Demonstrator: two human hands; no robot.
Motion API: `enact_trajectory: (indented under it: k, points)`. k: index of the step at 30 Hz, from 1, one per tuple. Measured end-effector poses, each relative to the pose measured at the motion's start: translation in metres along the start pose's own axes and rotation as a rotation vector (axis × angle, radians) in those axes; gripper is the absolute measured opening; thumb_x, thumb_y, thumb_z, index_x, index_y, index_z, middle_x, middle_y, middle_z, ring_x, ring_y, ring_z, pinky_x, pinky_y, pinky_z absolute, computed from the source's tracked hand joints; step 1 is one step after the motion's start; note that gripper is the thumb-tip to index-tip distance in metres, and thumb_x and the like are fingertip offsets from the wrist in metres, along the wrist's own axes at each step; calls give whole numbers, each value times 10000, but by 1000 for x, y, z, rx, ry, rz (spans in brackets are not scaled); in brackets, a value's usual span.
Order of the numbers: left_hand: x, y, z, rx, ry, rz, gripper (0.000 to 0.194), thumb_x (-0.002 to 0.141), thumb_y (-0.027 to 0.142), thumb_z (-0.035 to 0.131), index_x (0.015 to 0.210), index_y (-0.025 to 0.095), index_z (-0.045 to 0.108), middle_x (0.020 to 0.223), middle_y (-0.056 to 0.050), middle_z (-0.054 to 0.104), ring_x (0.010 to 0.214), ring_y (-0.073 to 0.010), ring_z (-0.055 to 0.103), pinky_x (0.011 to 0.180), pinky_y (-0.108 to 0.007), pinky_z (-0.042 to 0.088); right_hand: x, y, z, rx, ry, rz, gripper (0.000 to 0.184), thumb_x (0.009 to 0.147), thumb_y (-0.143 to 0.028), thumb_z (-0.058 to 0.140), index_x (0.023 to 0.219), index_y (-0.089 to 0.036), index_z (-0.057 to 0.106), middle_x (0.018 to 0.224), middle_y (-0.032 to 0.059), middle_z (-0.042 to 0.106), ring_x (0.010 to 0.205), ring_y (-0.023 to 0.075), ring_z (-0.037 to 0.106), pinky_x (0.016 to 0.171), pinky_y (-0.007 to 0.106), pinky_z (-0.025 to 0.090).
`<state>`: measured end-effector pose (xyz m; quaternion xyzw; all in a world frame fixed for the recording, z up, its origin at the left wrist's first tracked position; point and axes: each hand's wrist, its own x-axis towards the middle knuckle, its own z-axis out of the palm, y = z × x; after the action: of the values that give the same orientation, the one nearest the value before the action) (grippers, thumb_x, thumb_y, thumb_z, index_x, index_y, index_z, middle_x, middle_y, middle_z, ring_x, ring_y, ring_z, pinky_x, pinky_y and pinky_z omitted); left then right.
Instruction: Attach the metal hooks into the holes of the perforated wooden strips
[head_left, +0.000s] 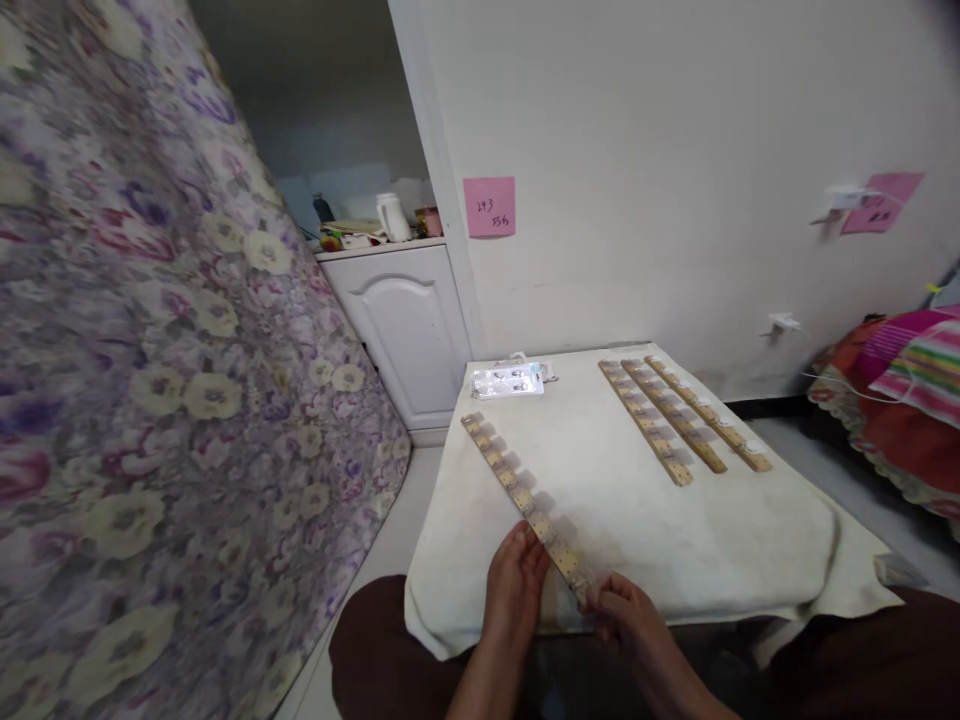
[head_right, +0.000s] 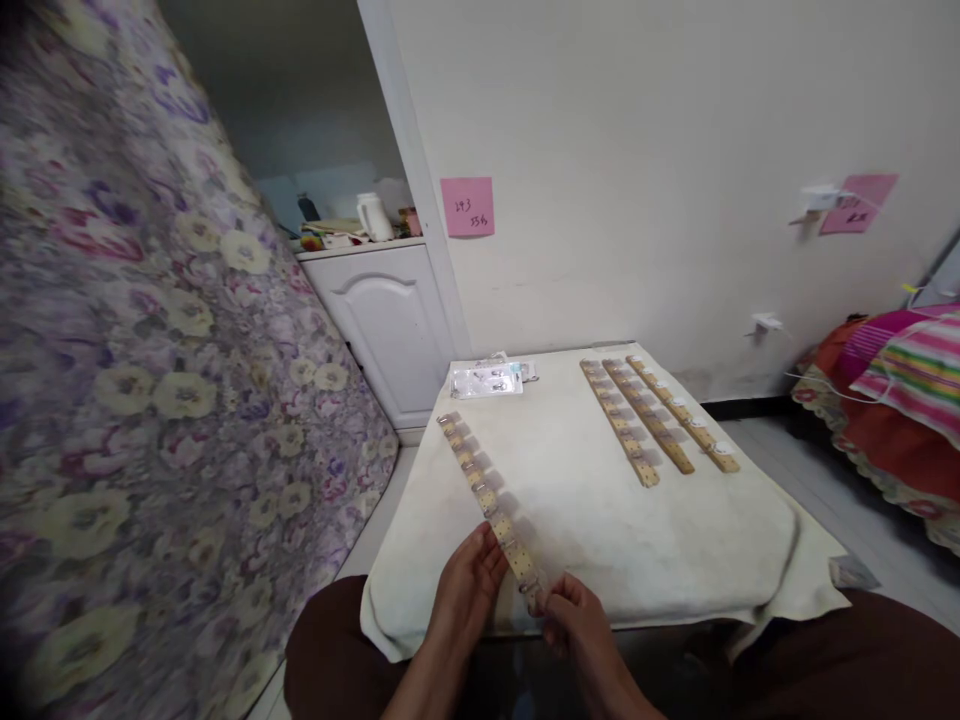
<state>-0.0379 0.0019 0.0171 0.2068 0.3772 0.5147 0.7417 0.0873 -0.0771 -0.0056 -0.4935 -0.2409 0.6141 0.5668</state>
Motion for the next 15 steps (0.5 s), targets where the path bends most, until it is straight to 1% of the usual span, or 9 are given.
enact_trajectory:
  k: [4,9,12,15]
  points:
    - [3,5,8,7,-88,-8,308,700,218,641,985,101,637,1019,-132,693,924,-243,660,827,-338,512,6,10,-2,22,-4,13,185,644,-335,626,615,-169,551,435,-51,468,408,73,362,424,202,215]
    - [0,6,9,37,-69,-18,330,679,217,652,990,107,653,1005,-131,704,898,-245,668,778,-319,513,16,25,-10,59,-22,21,245,571,-375,684,594,-175,544,412,-52,473,376,70,353,407,201,202]
    - [-2,5,11,55,-101,-14,318,703,226,646,1002,119,650,1029,-122,700,900,-233,666,789,-313,504,15,28,-15,83,-52,23,315,545,-430,727,614,-172,560,433,-50,490,372,67,366,404,200,212]
    - [0,3,17,85,-158,-23,307,729,232,633,1015,123,641,1021,-117,701,905,-226,663,800,-311,496,12,25,-19,107,-46,15,384,521,-490,752,638,-175,566,480,-42,516,389,70,395,411,200,242]
